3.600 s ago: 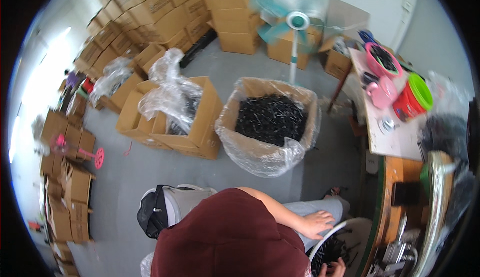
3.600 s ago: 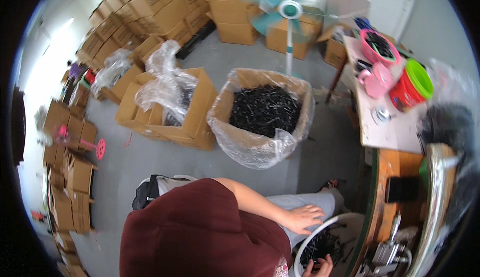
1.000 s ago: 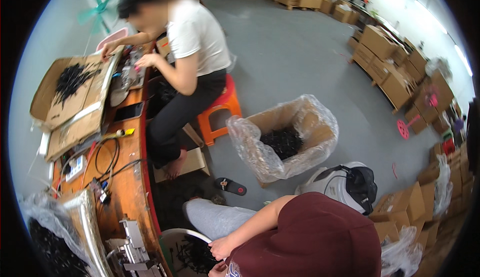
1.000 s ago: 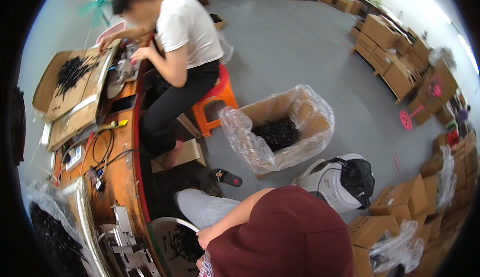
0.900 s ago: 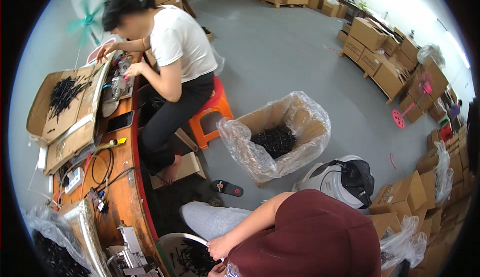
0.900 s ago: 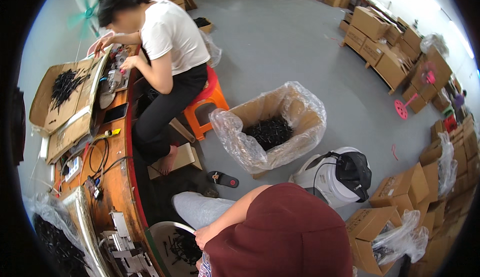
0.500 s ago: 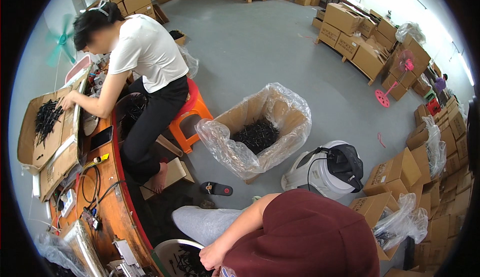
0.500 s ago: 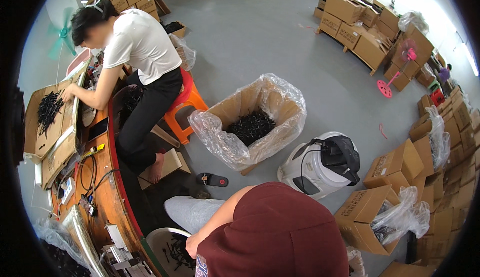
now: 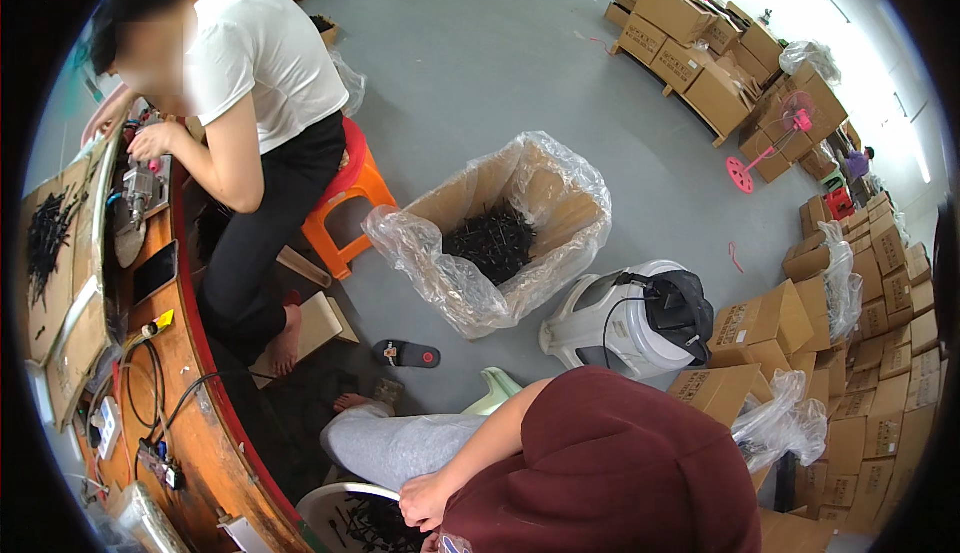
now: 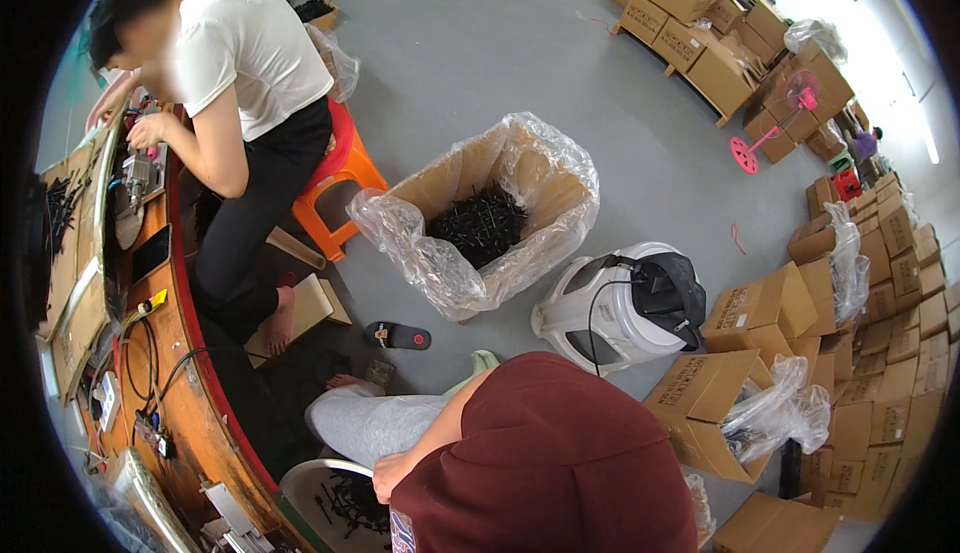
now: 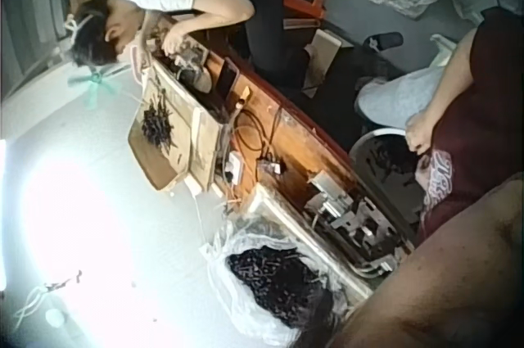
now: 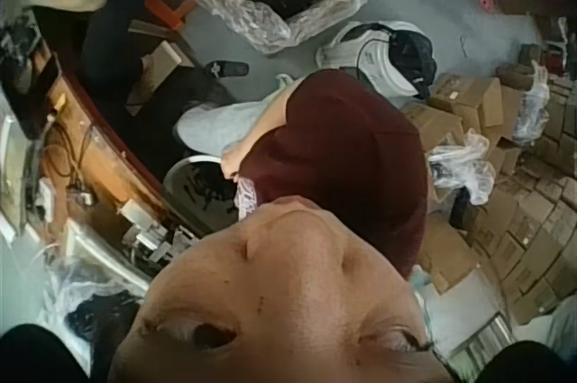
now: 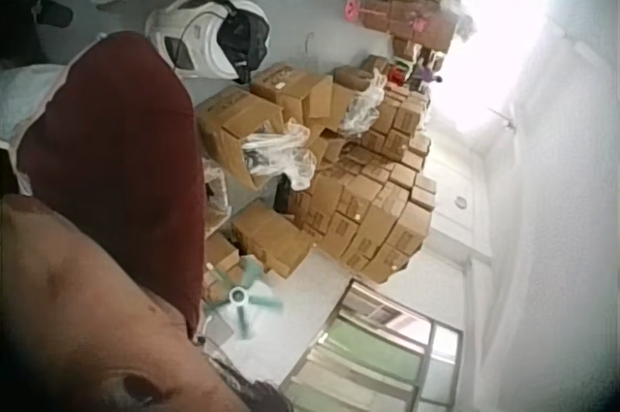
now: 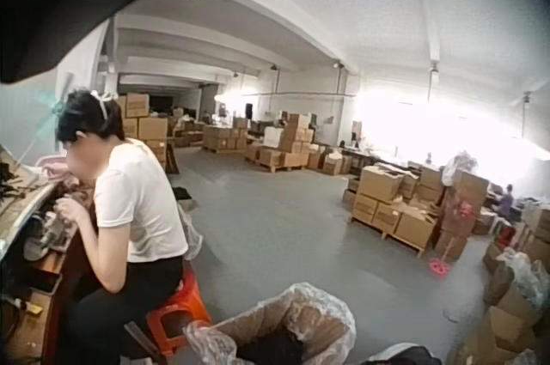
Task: Using a pneumatic jig to assemble small black plastic components at a workshop workbench.
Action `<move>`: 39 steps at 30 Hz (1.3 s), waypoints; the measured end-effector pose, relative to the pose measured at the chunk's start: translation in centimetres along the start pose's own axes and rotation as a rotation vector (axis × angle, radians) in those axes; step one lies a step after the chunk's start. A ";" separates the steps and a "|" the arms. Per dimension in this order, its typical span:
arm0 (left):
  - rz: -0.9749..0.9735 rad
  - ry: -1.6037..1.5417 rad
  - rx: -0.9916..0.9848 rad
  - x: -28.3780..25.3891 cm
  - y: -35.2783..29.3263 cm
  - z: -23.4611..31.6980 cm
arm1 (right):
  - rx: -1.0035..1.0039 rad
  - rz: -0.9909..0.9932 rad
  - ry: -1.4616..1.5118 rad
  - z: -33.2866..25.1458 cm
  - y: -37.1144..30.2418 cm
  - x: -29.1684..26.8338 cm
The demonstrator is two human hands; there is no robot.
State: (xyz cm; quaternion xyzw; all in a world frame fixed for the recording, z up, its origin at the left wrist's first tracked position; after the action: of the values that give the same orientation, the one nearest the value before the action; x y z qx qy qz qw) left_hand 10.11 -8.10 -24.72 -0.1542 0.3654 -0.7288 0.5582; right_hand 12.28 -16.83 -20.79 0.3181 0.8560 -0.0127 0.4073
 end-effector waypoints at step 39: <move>0.152 -0.066 0.011 -4.7 -6.3 -4.7 | 0.072 -0.030 0.025 -1.7 0.7 -2.7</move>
State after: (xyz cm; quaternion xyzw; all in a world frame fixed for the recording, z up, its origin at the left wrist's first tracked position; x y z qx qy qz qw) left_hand 4.27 -1.36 -22.61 -0.1468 0.3537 -0.6807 0.6245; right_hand 12.74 -17.22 -17.58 0.3200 0.8646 -0.0457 0.3847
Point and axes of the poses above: each hand's wrist, its own y-axis towards the middle knuckle, its own x-axis out of the palm, z = x × y, the point moved 4 cm from there along y, towards the middle knuckle, and after that the axes turned 15 degrees about -y, right-handed, at the moved point
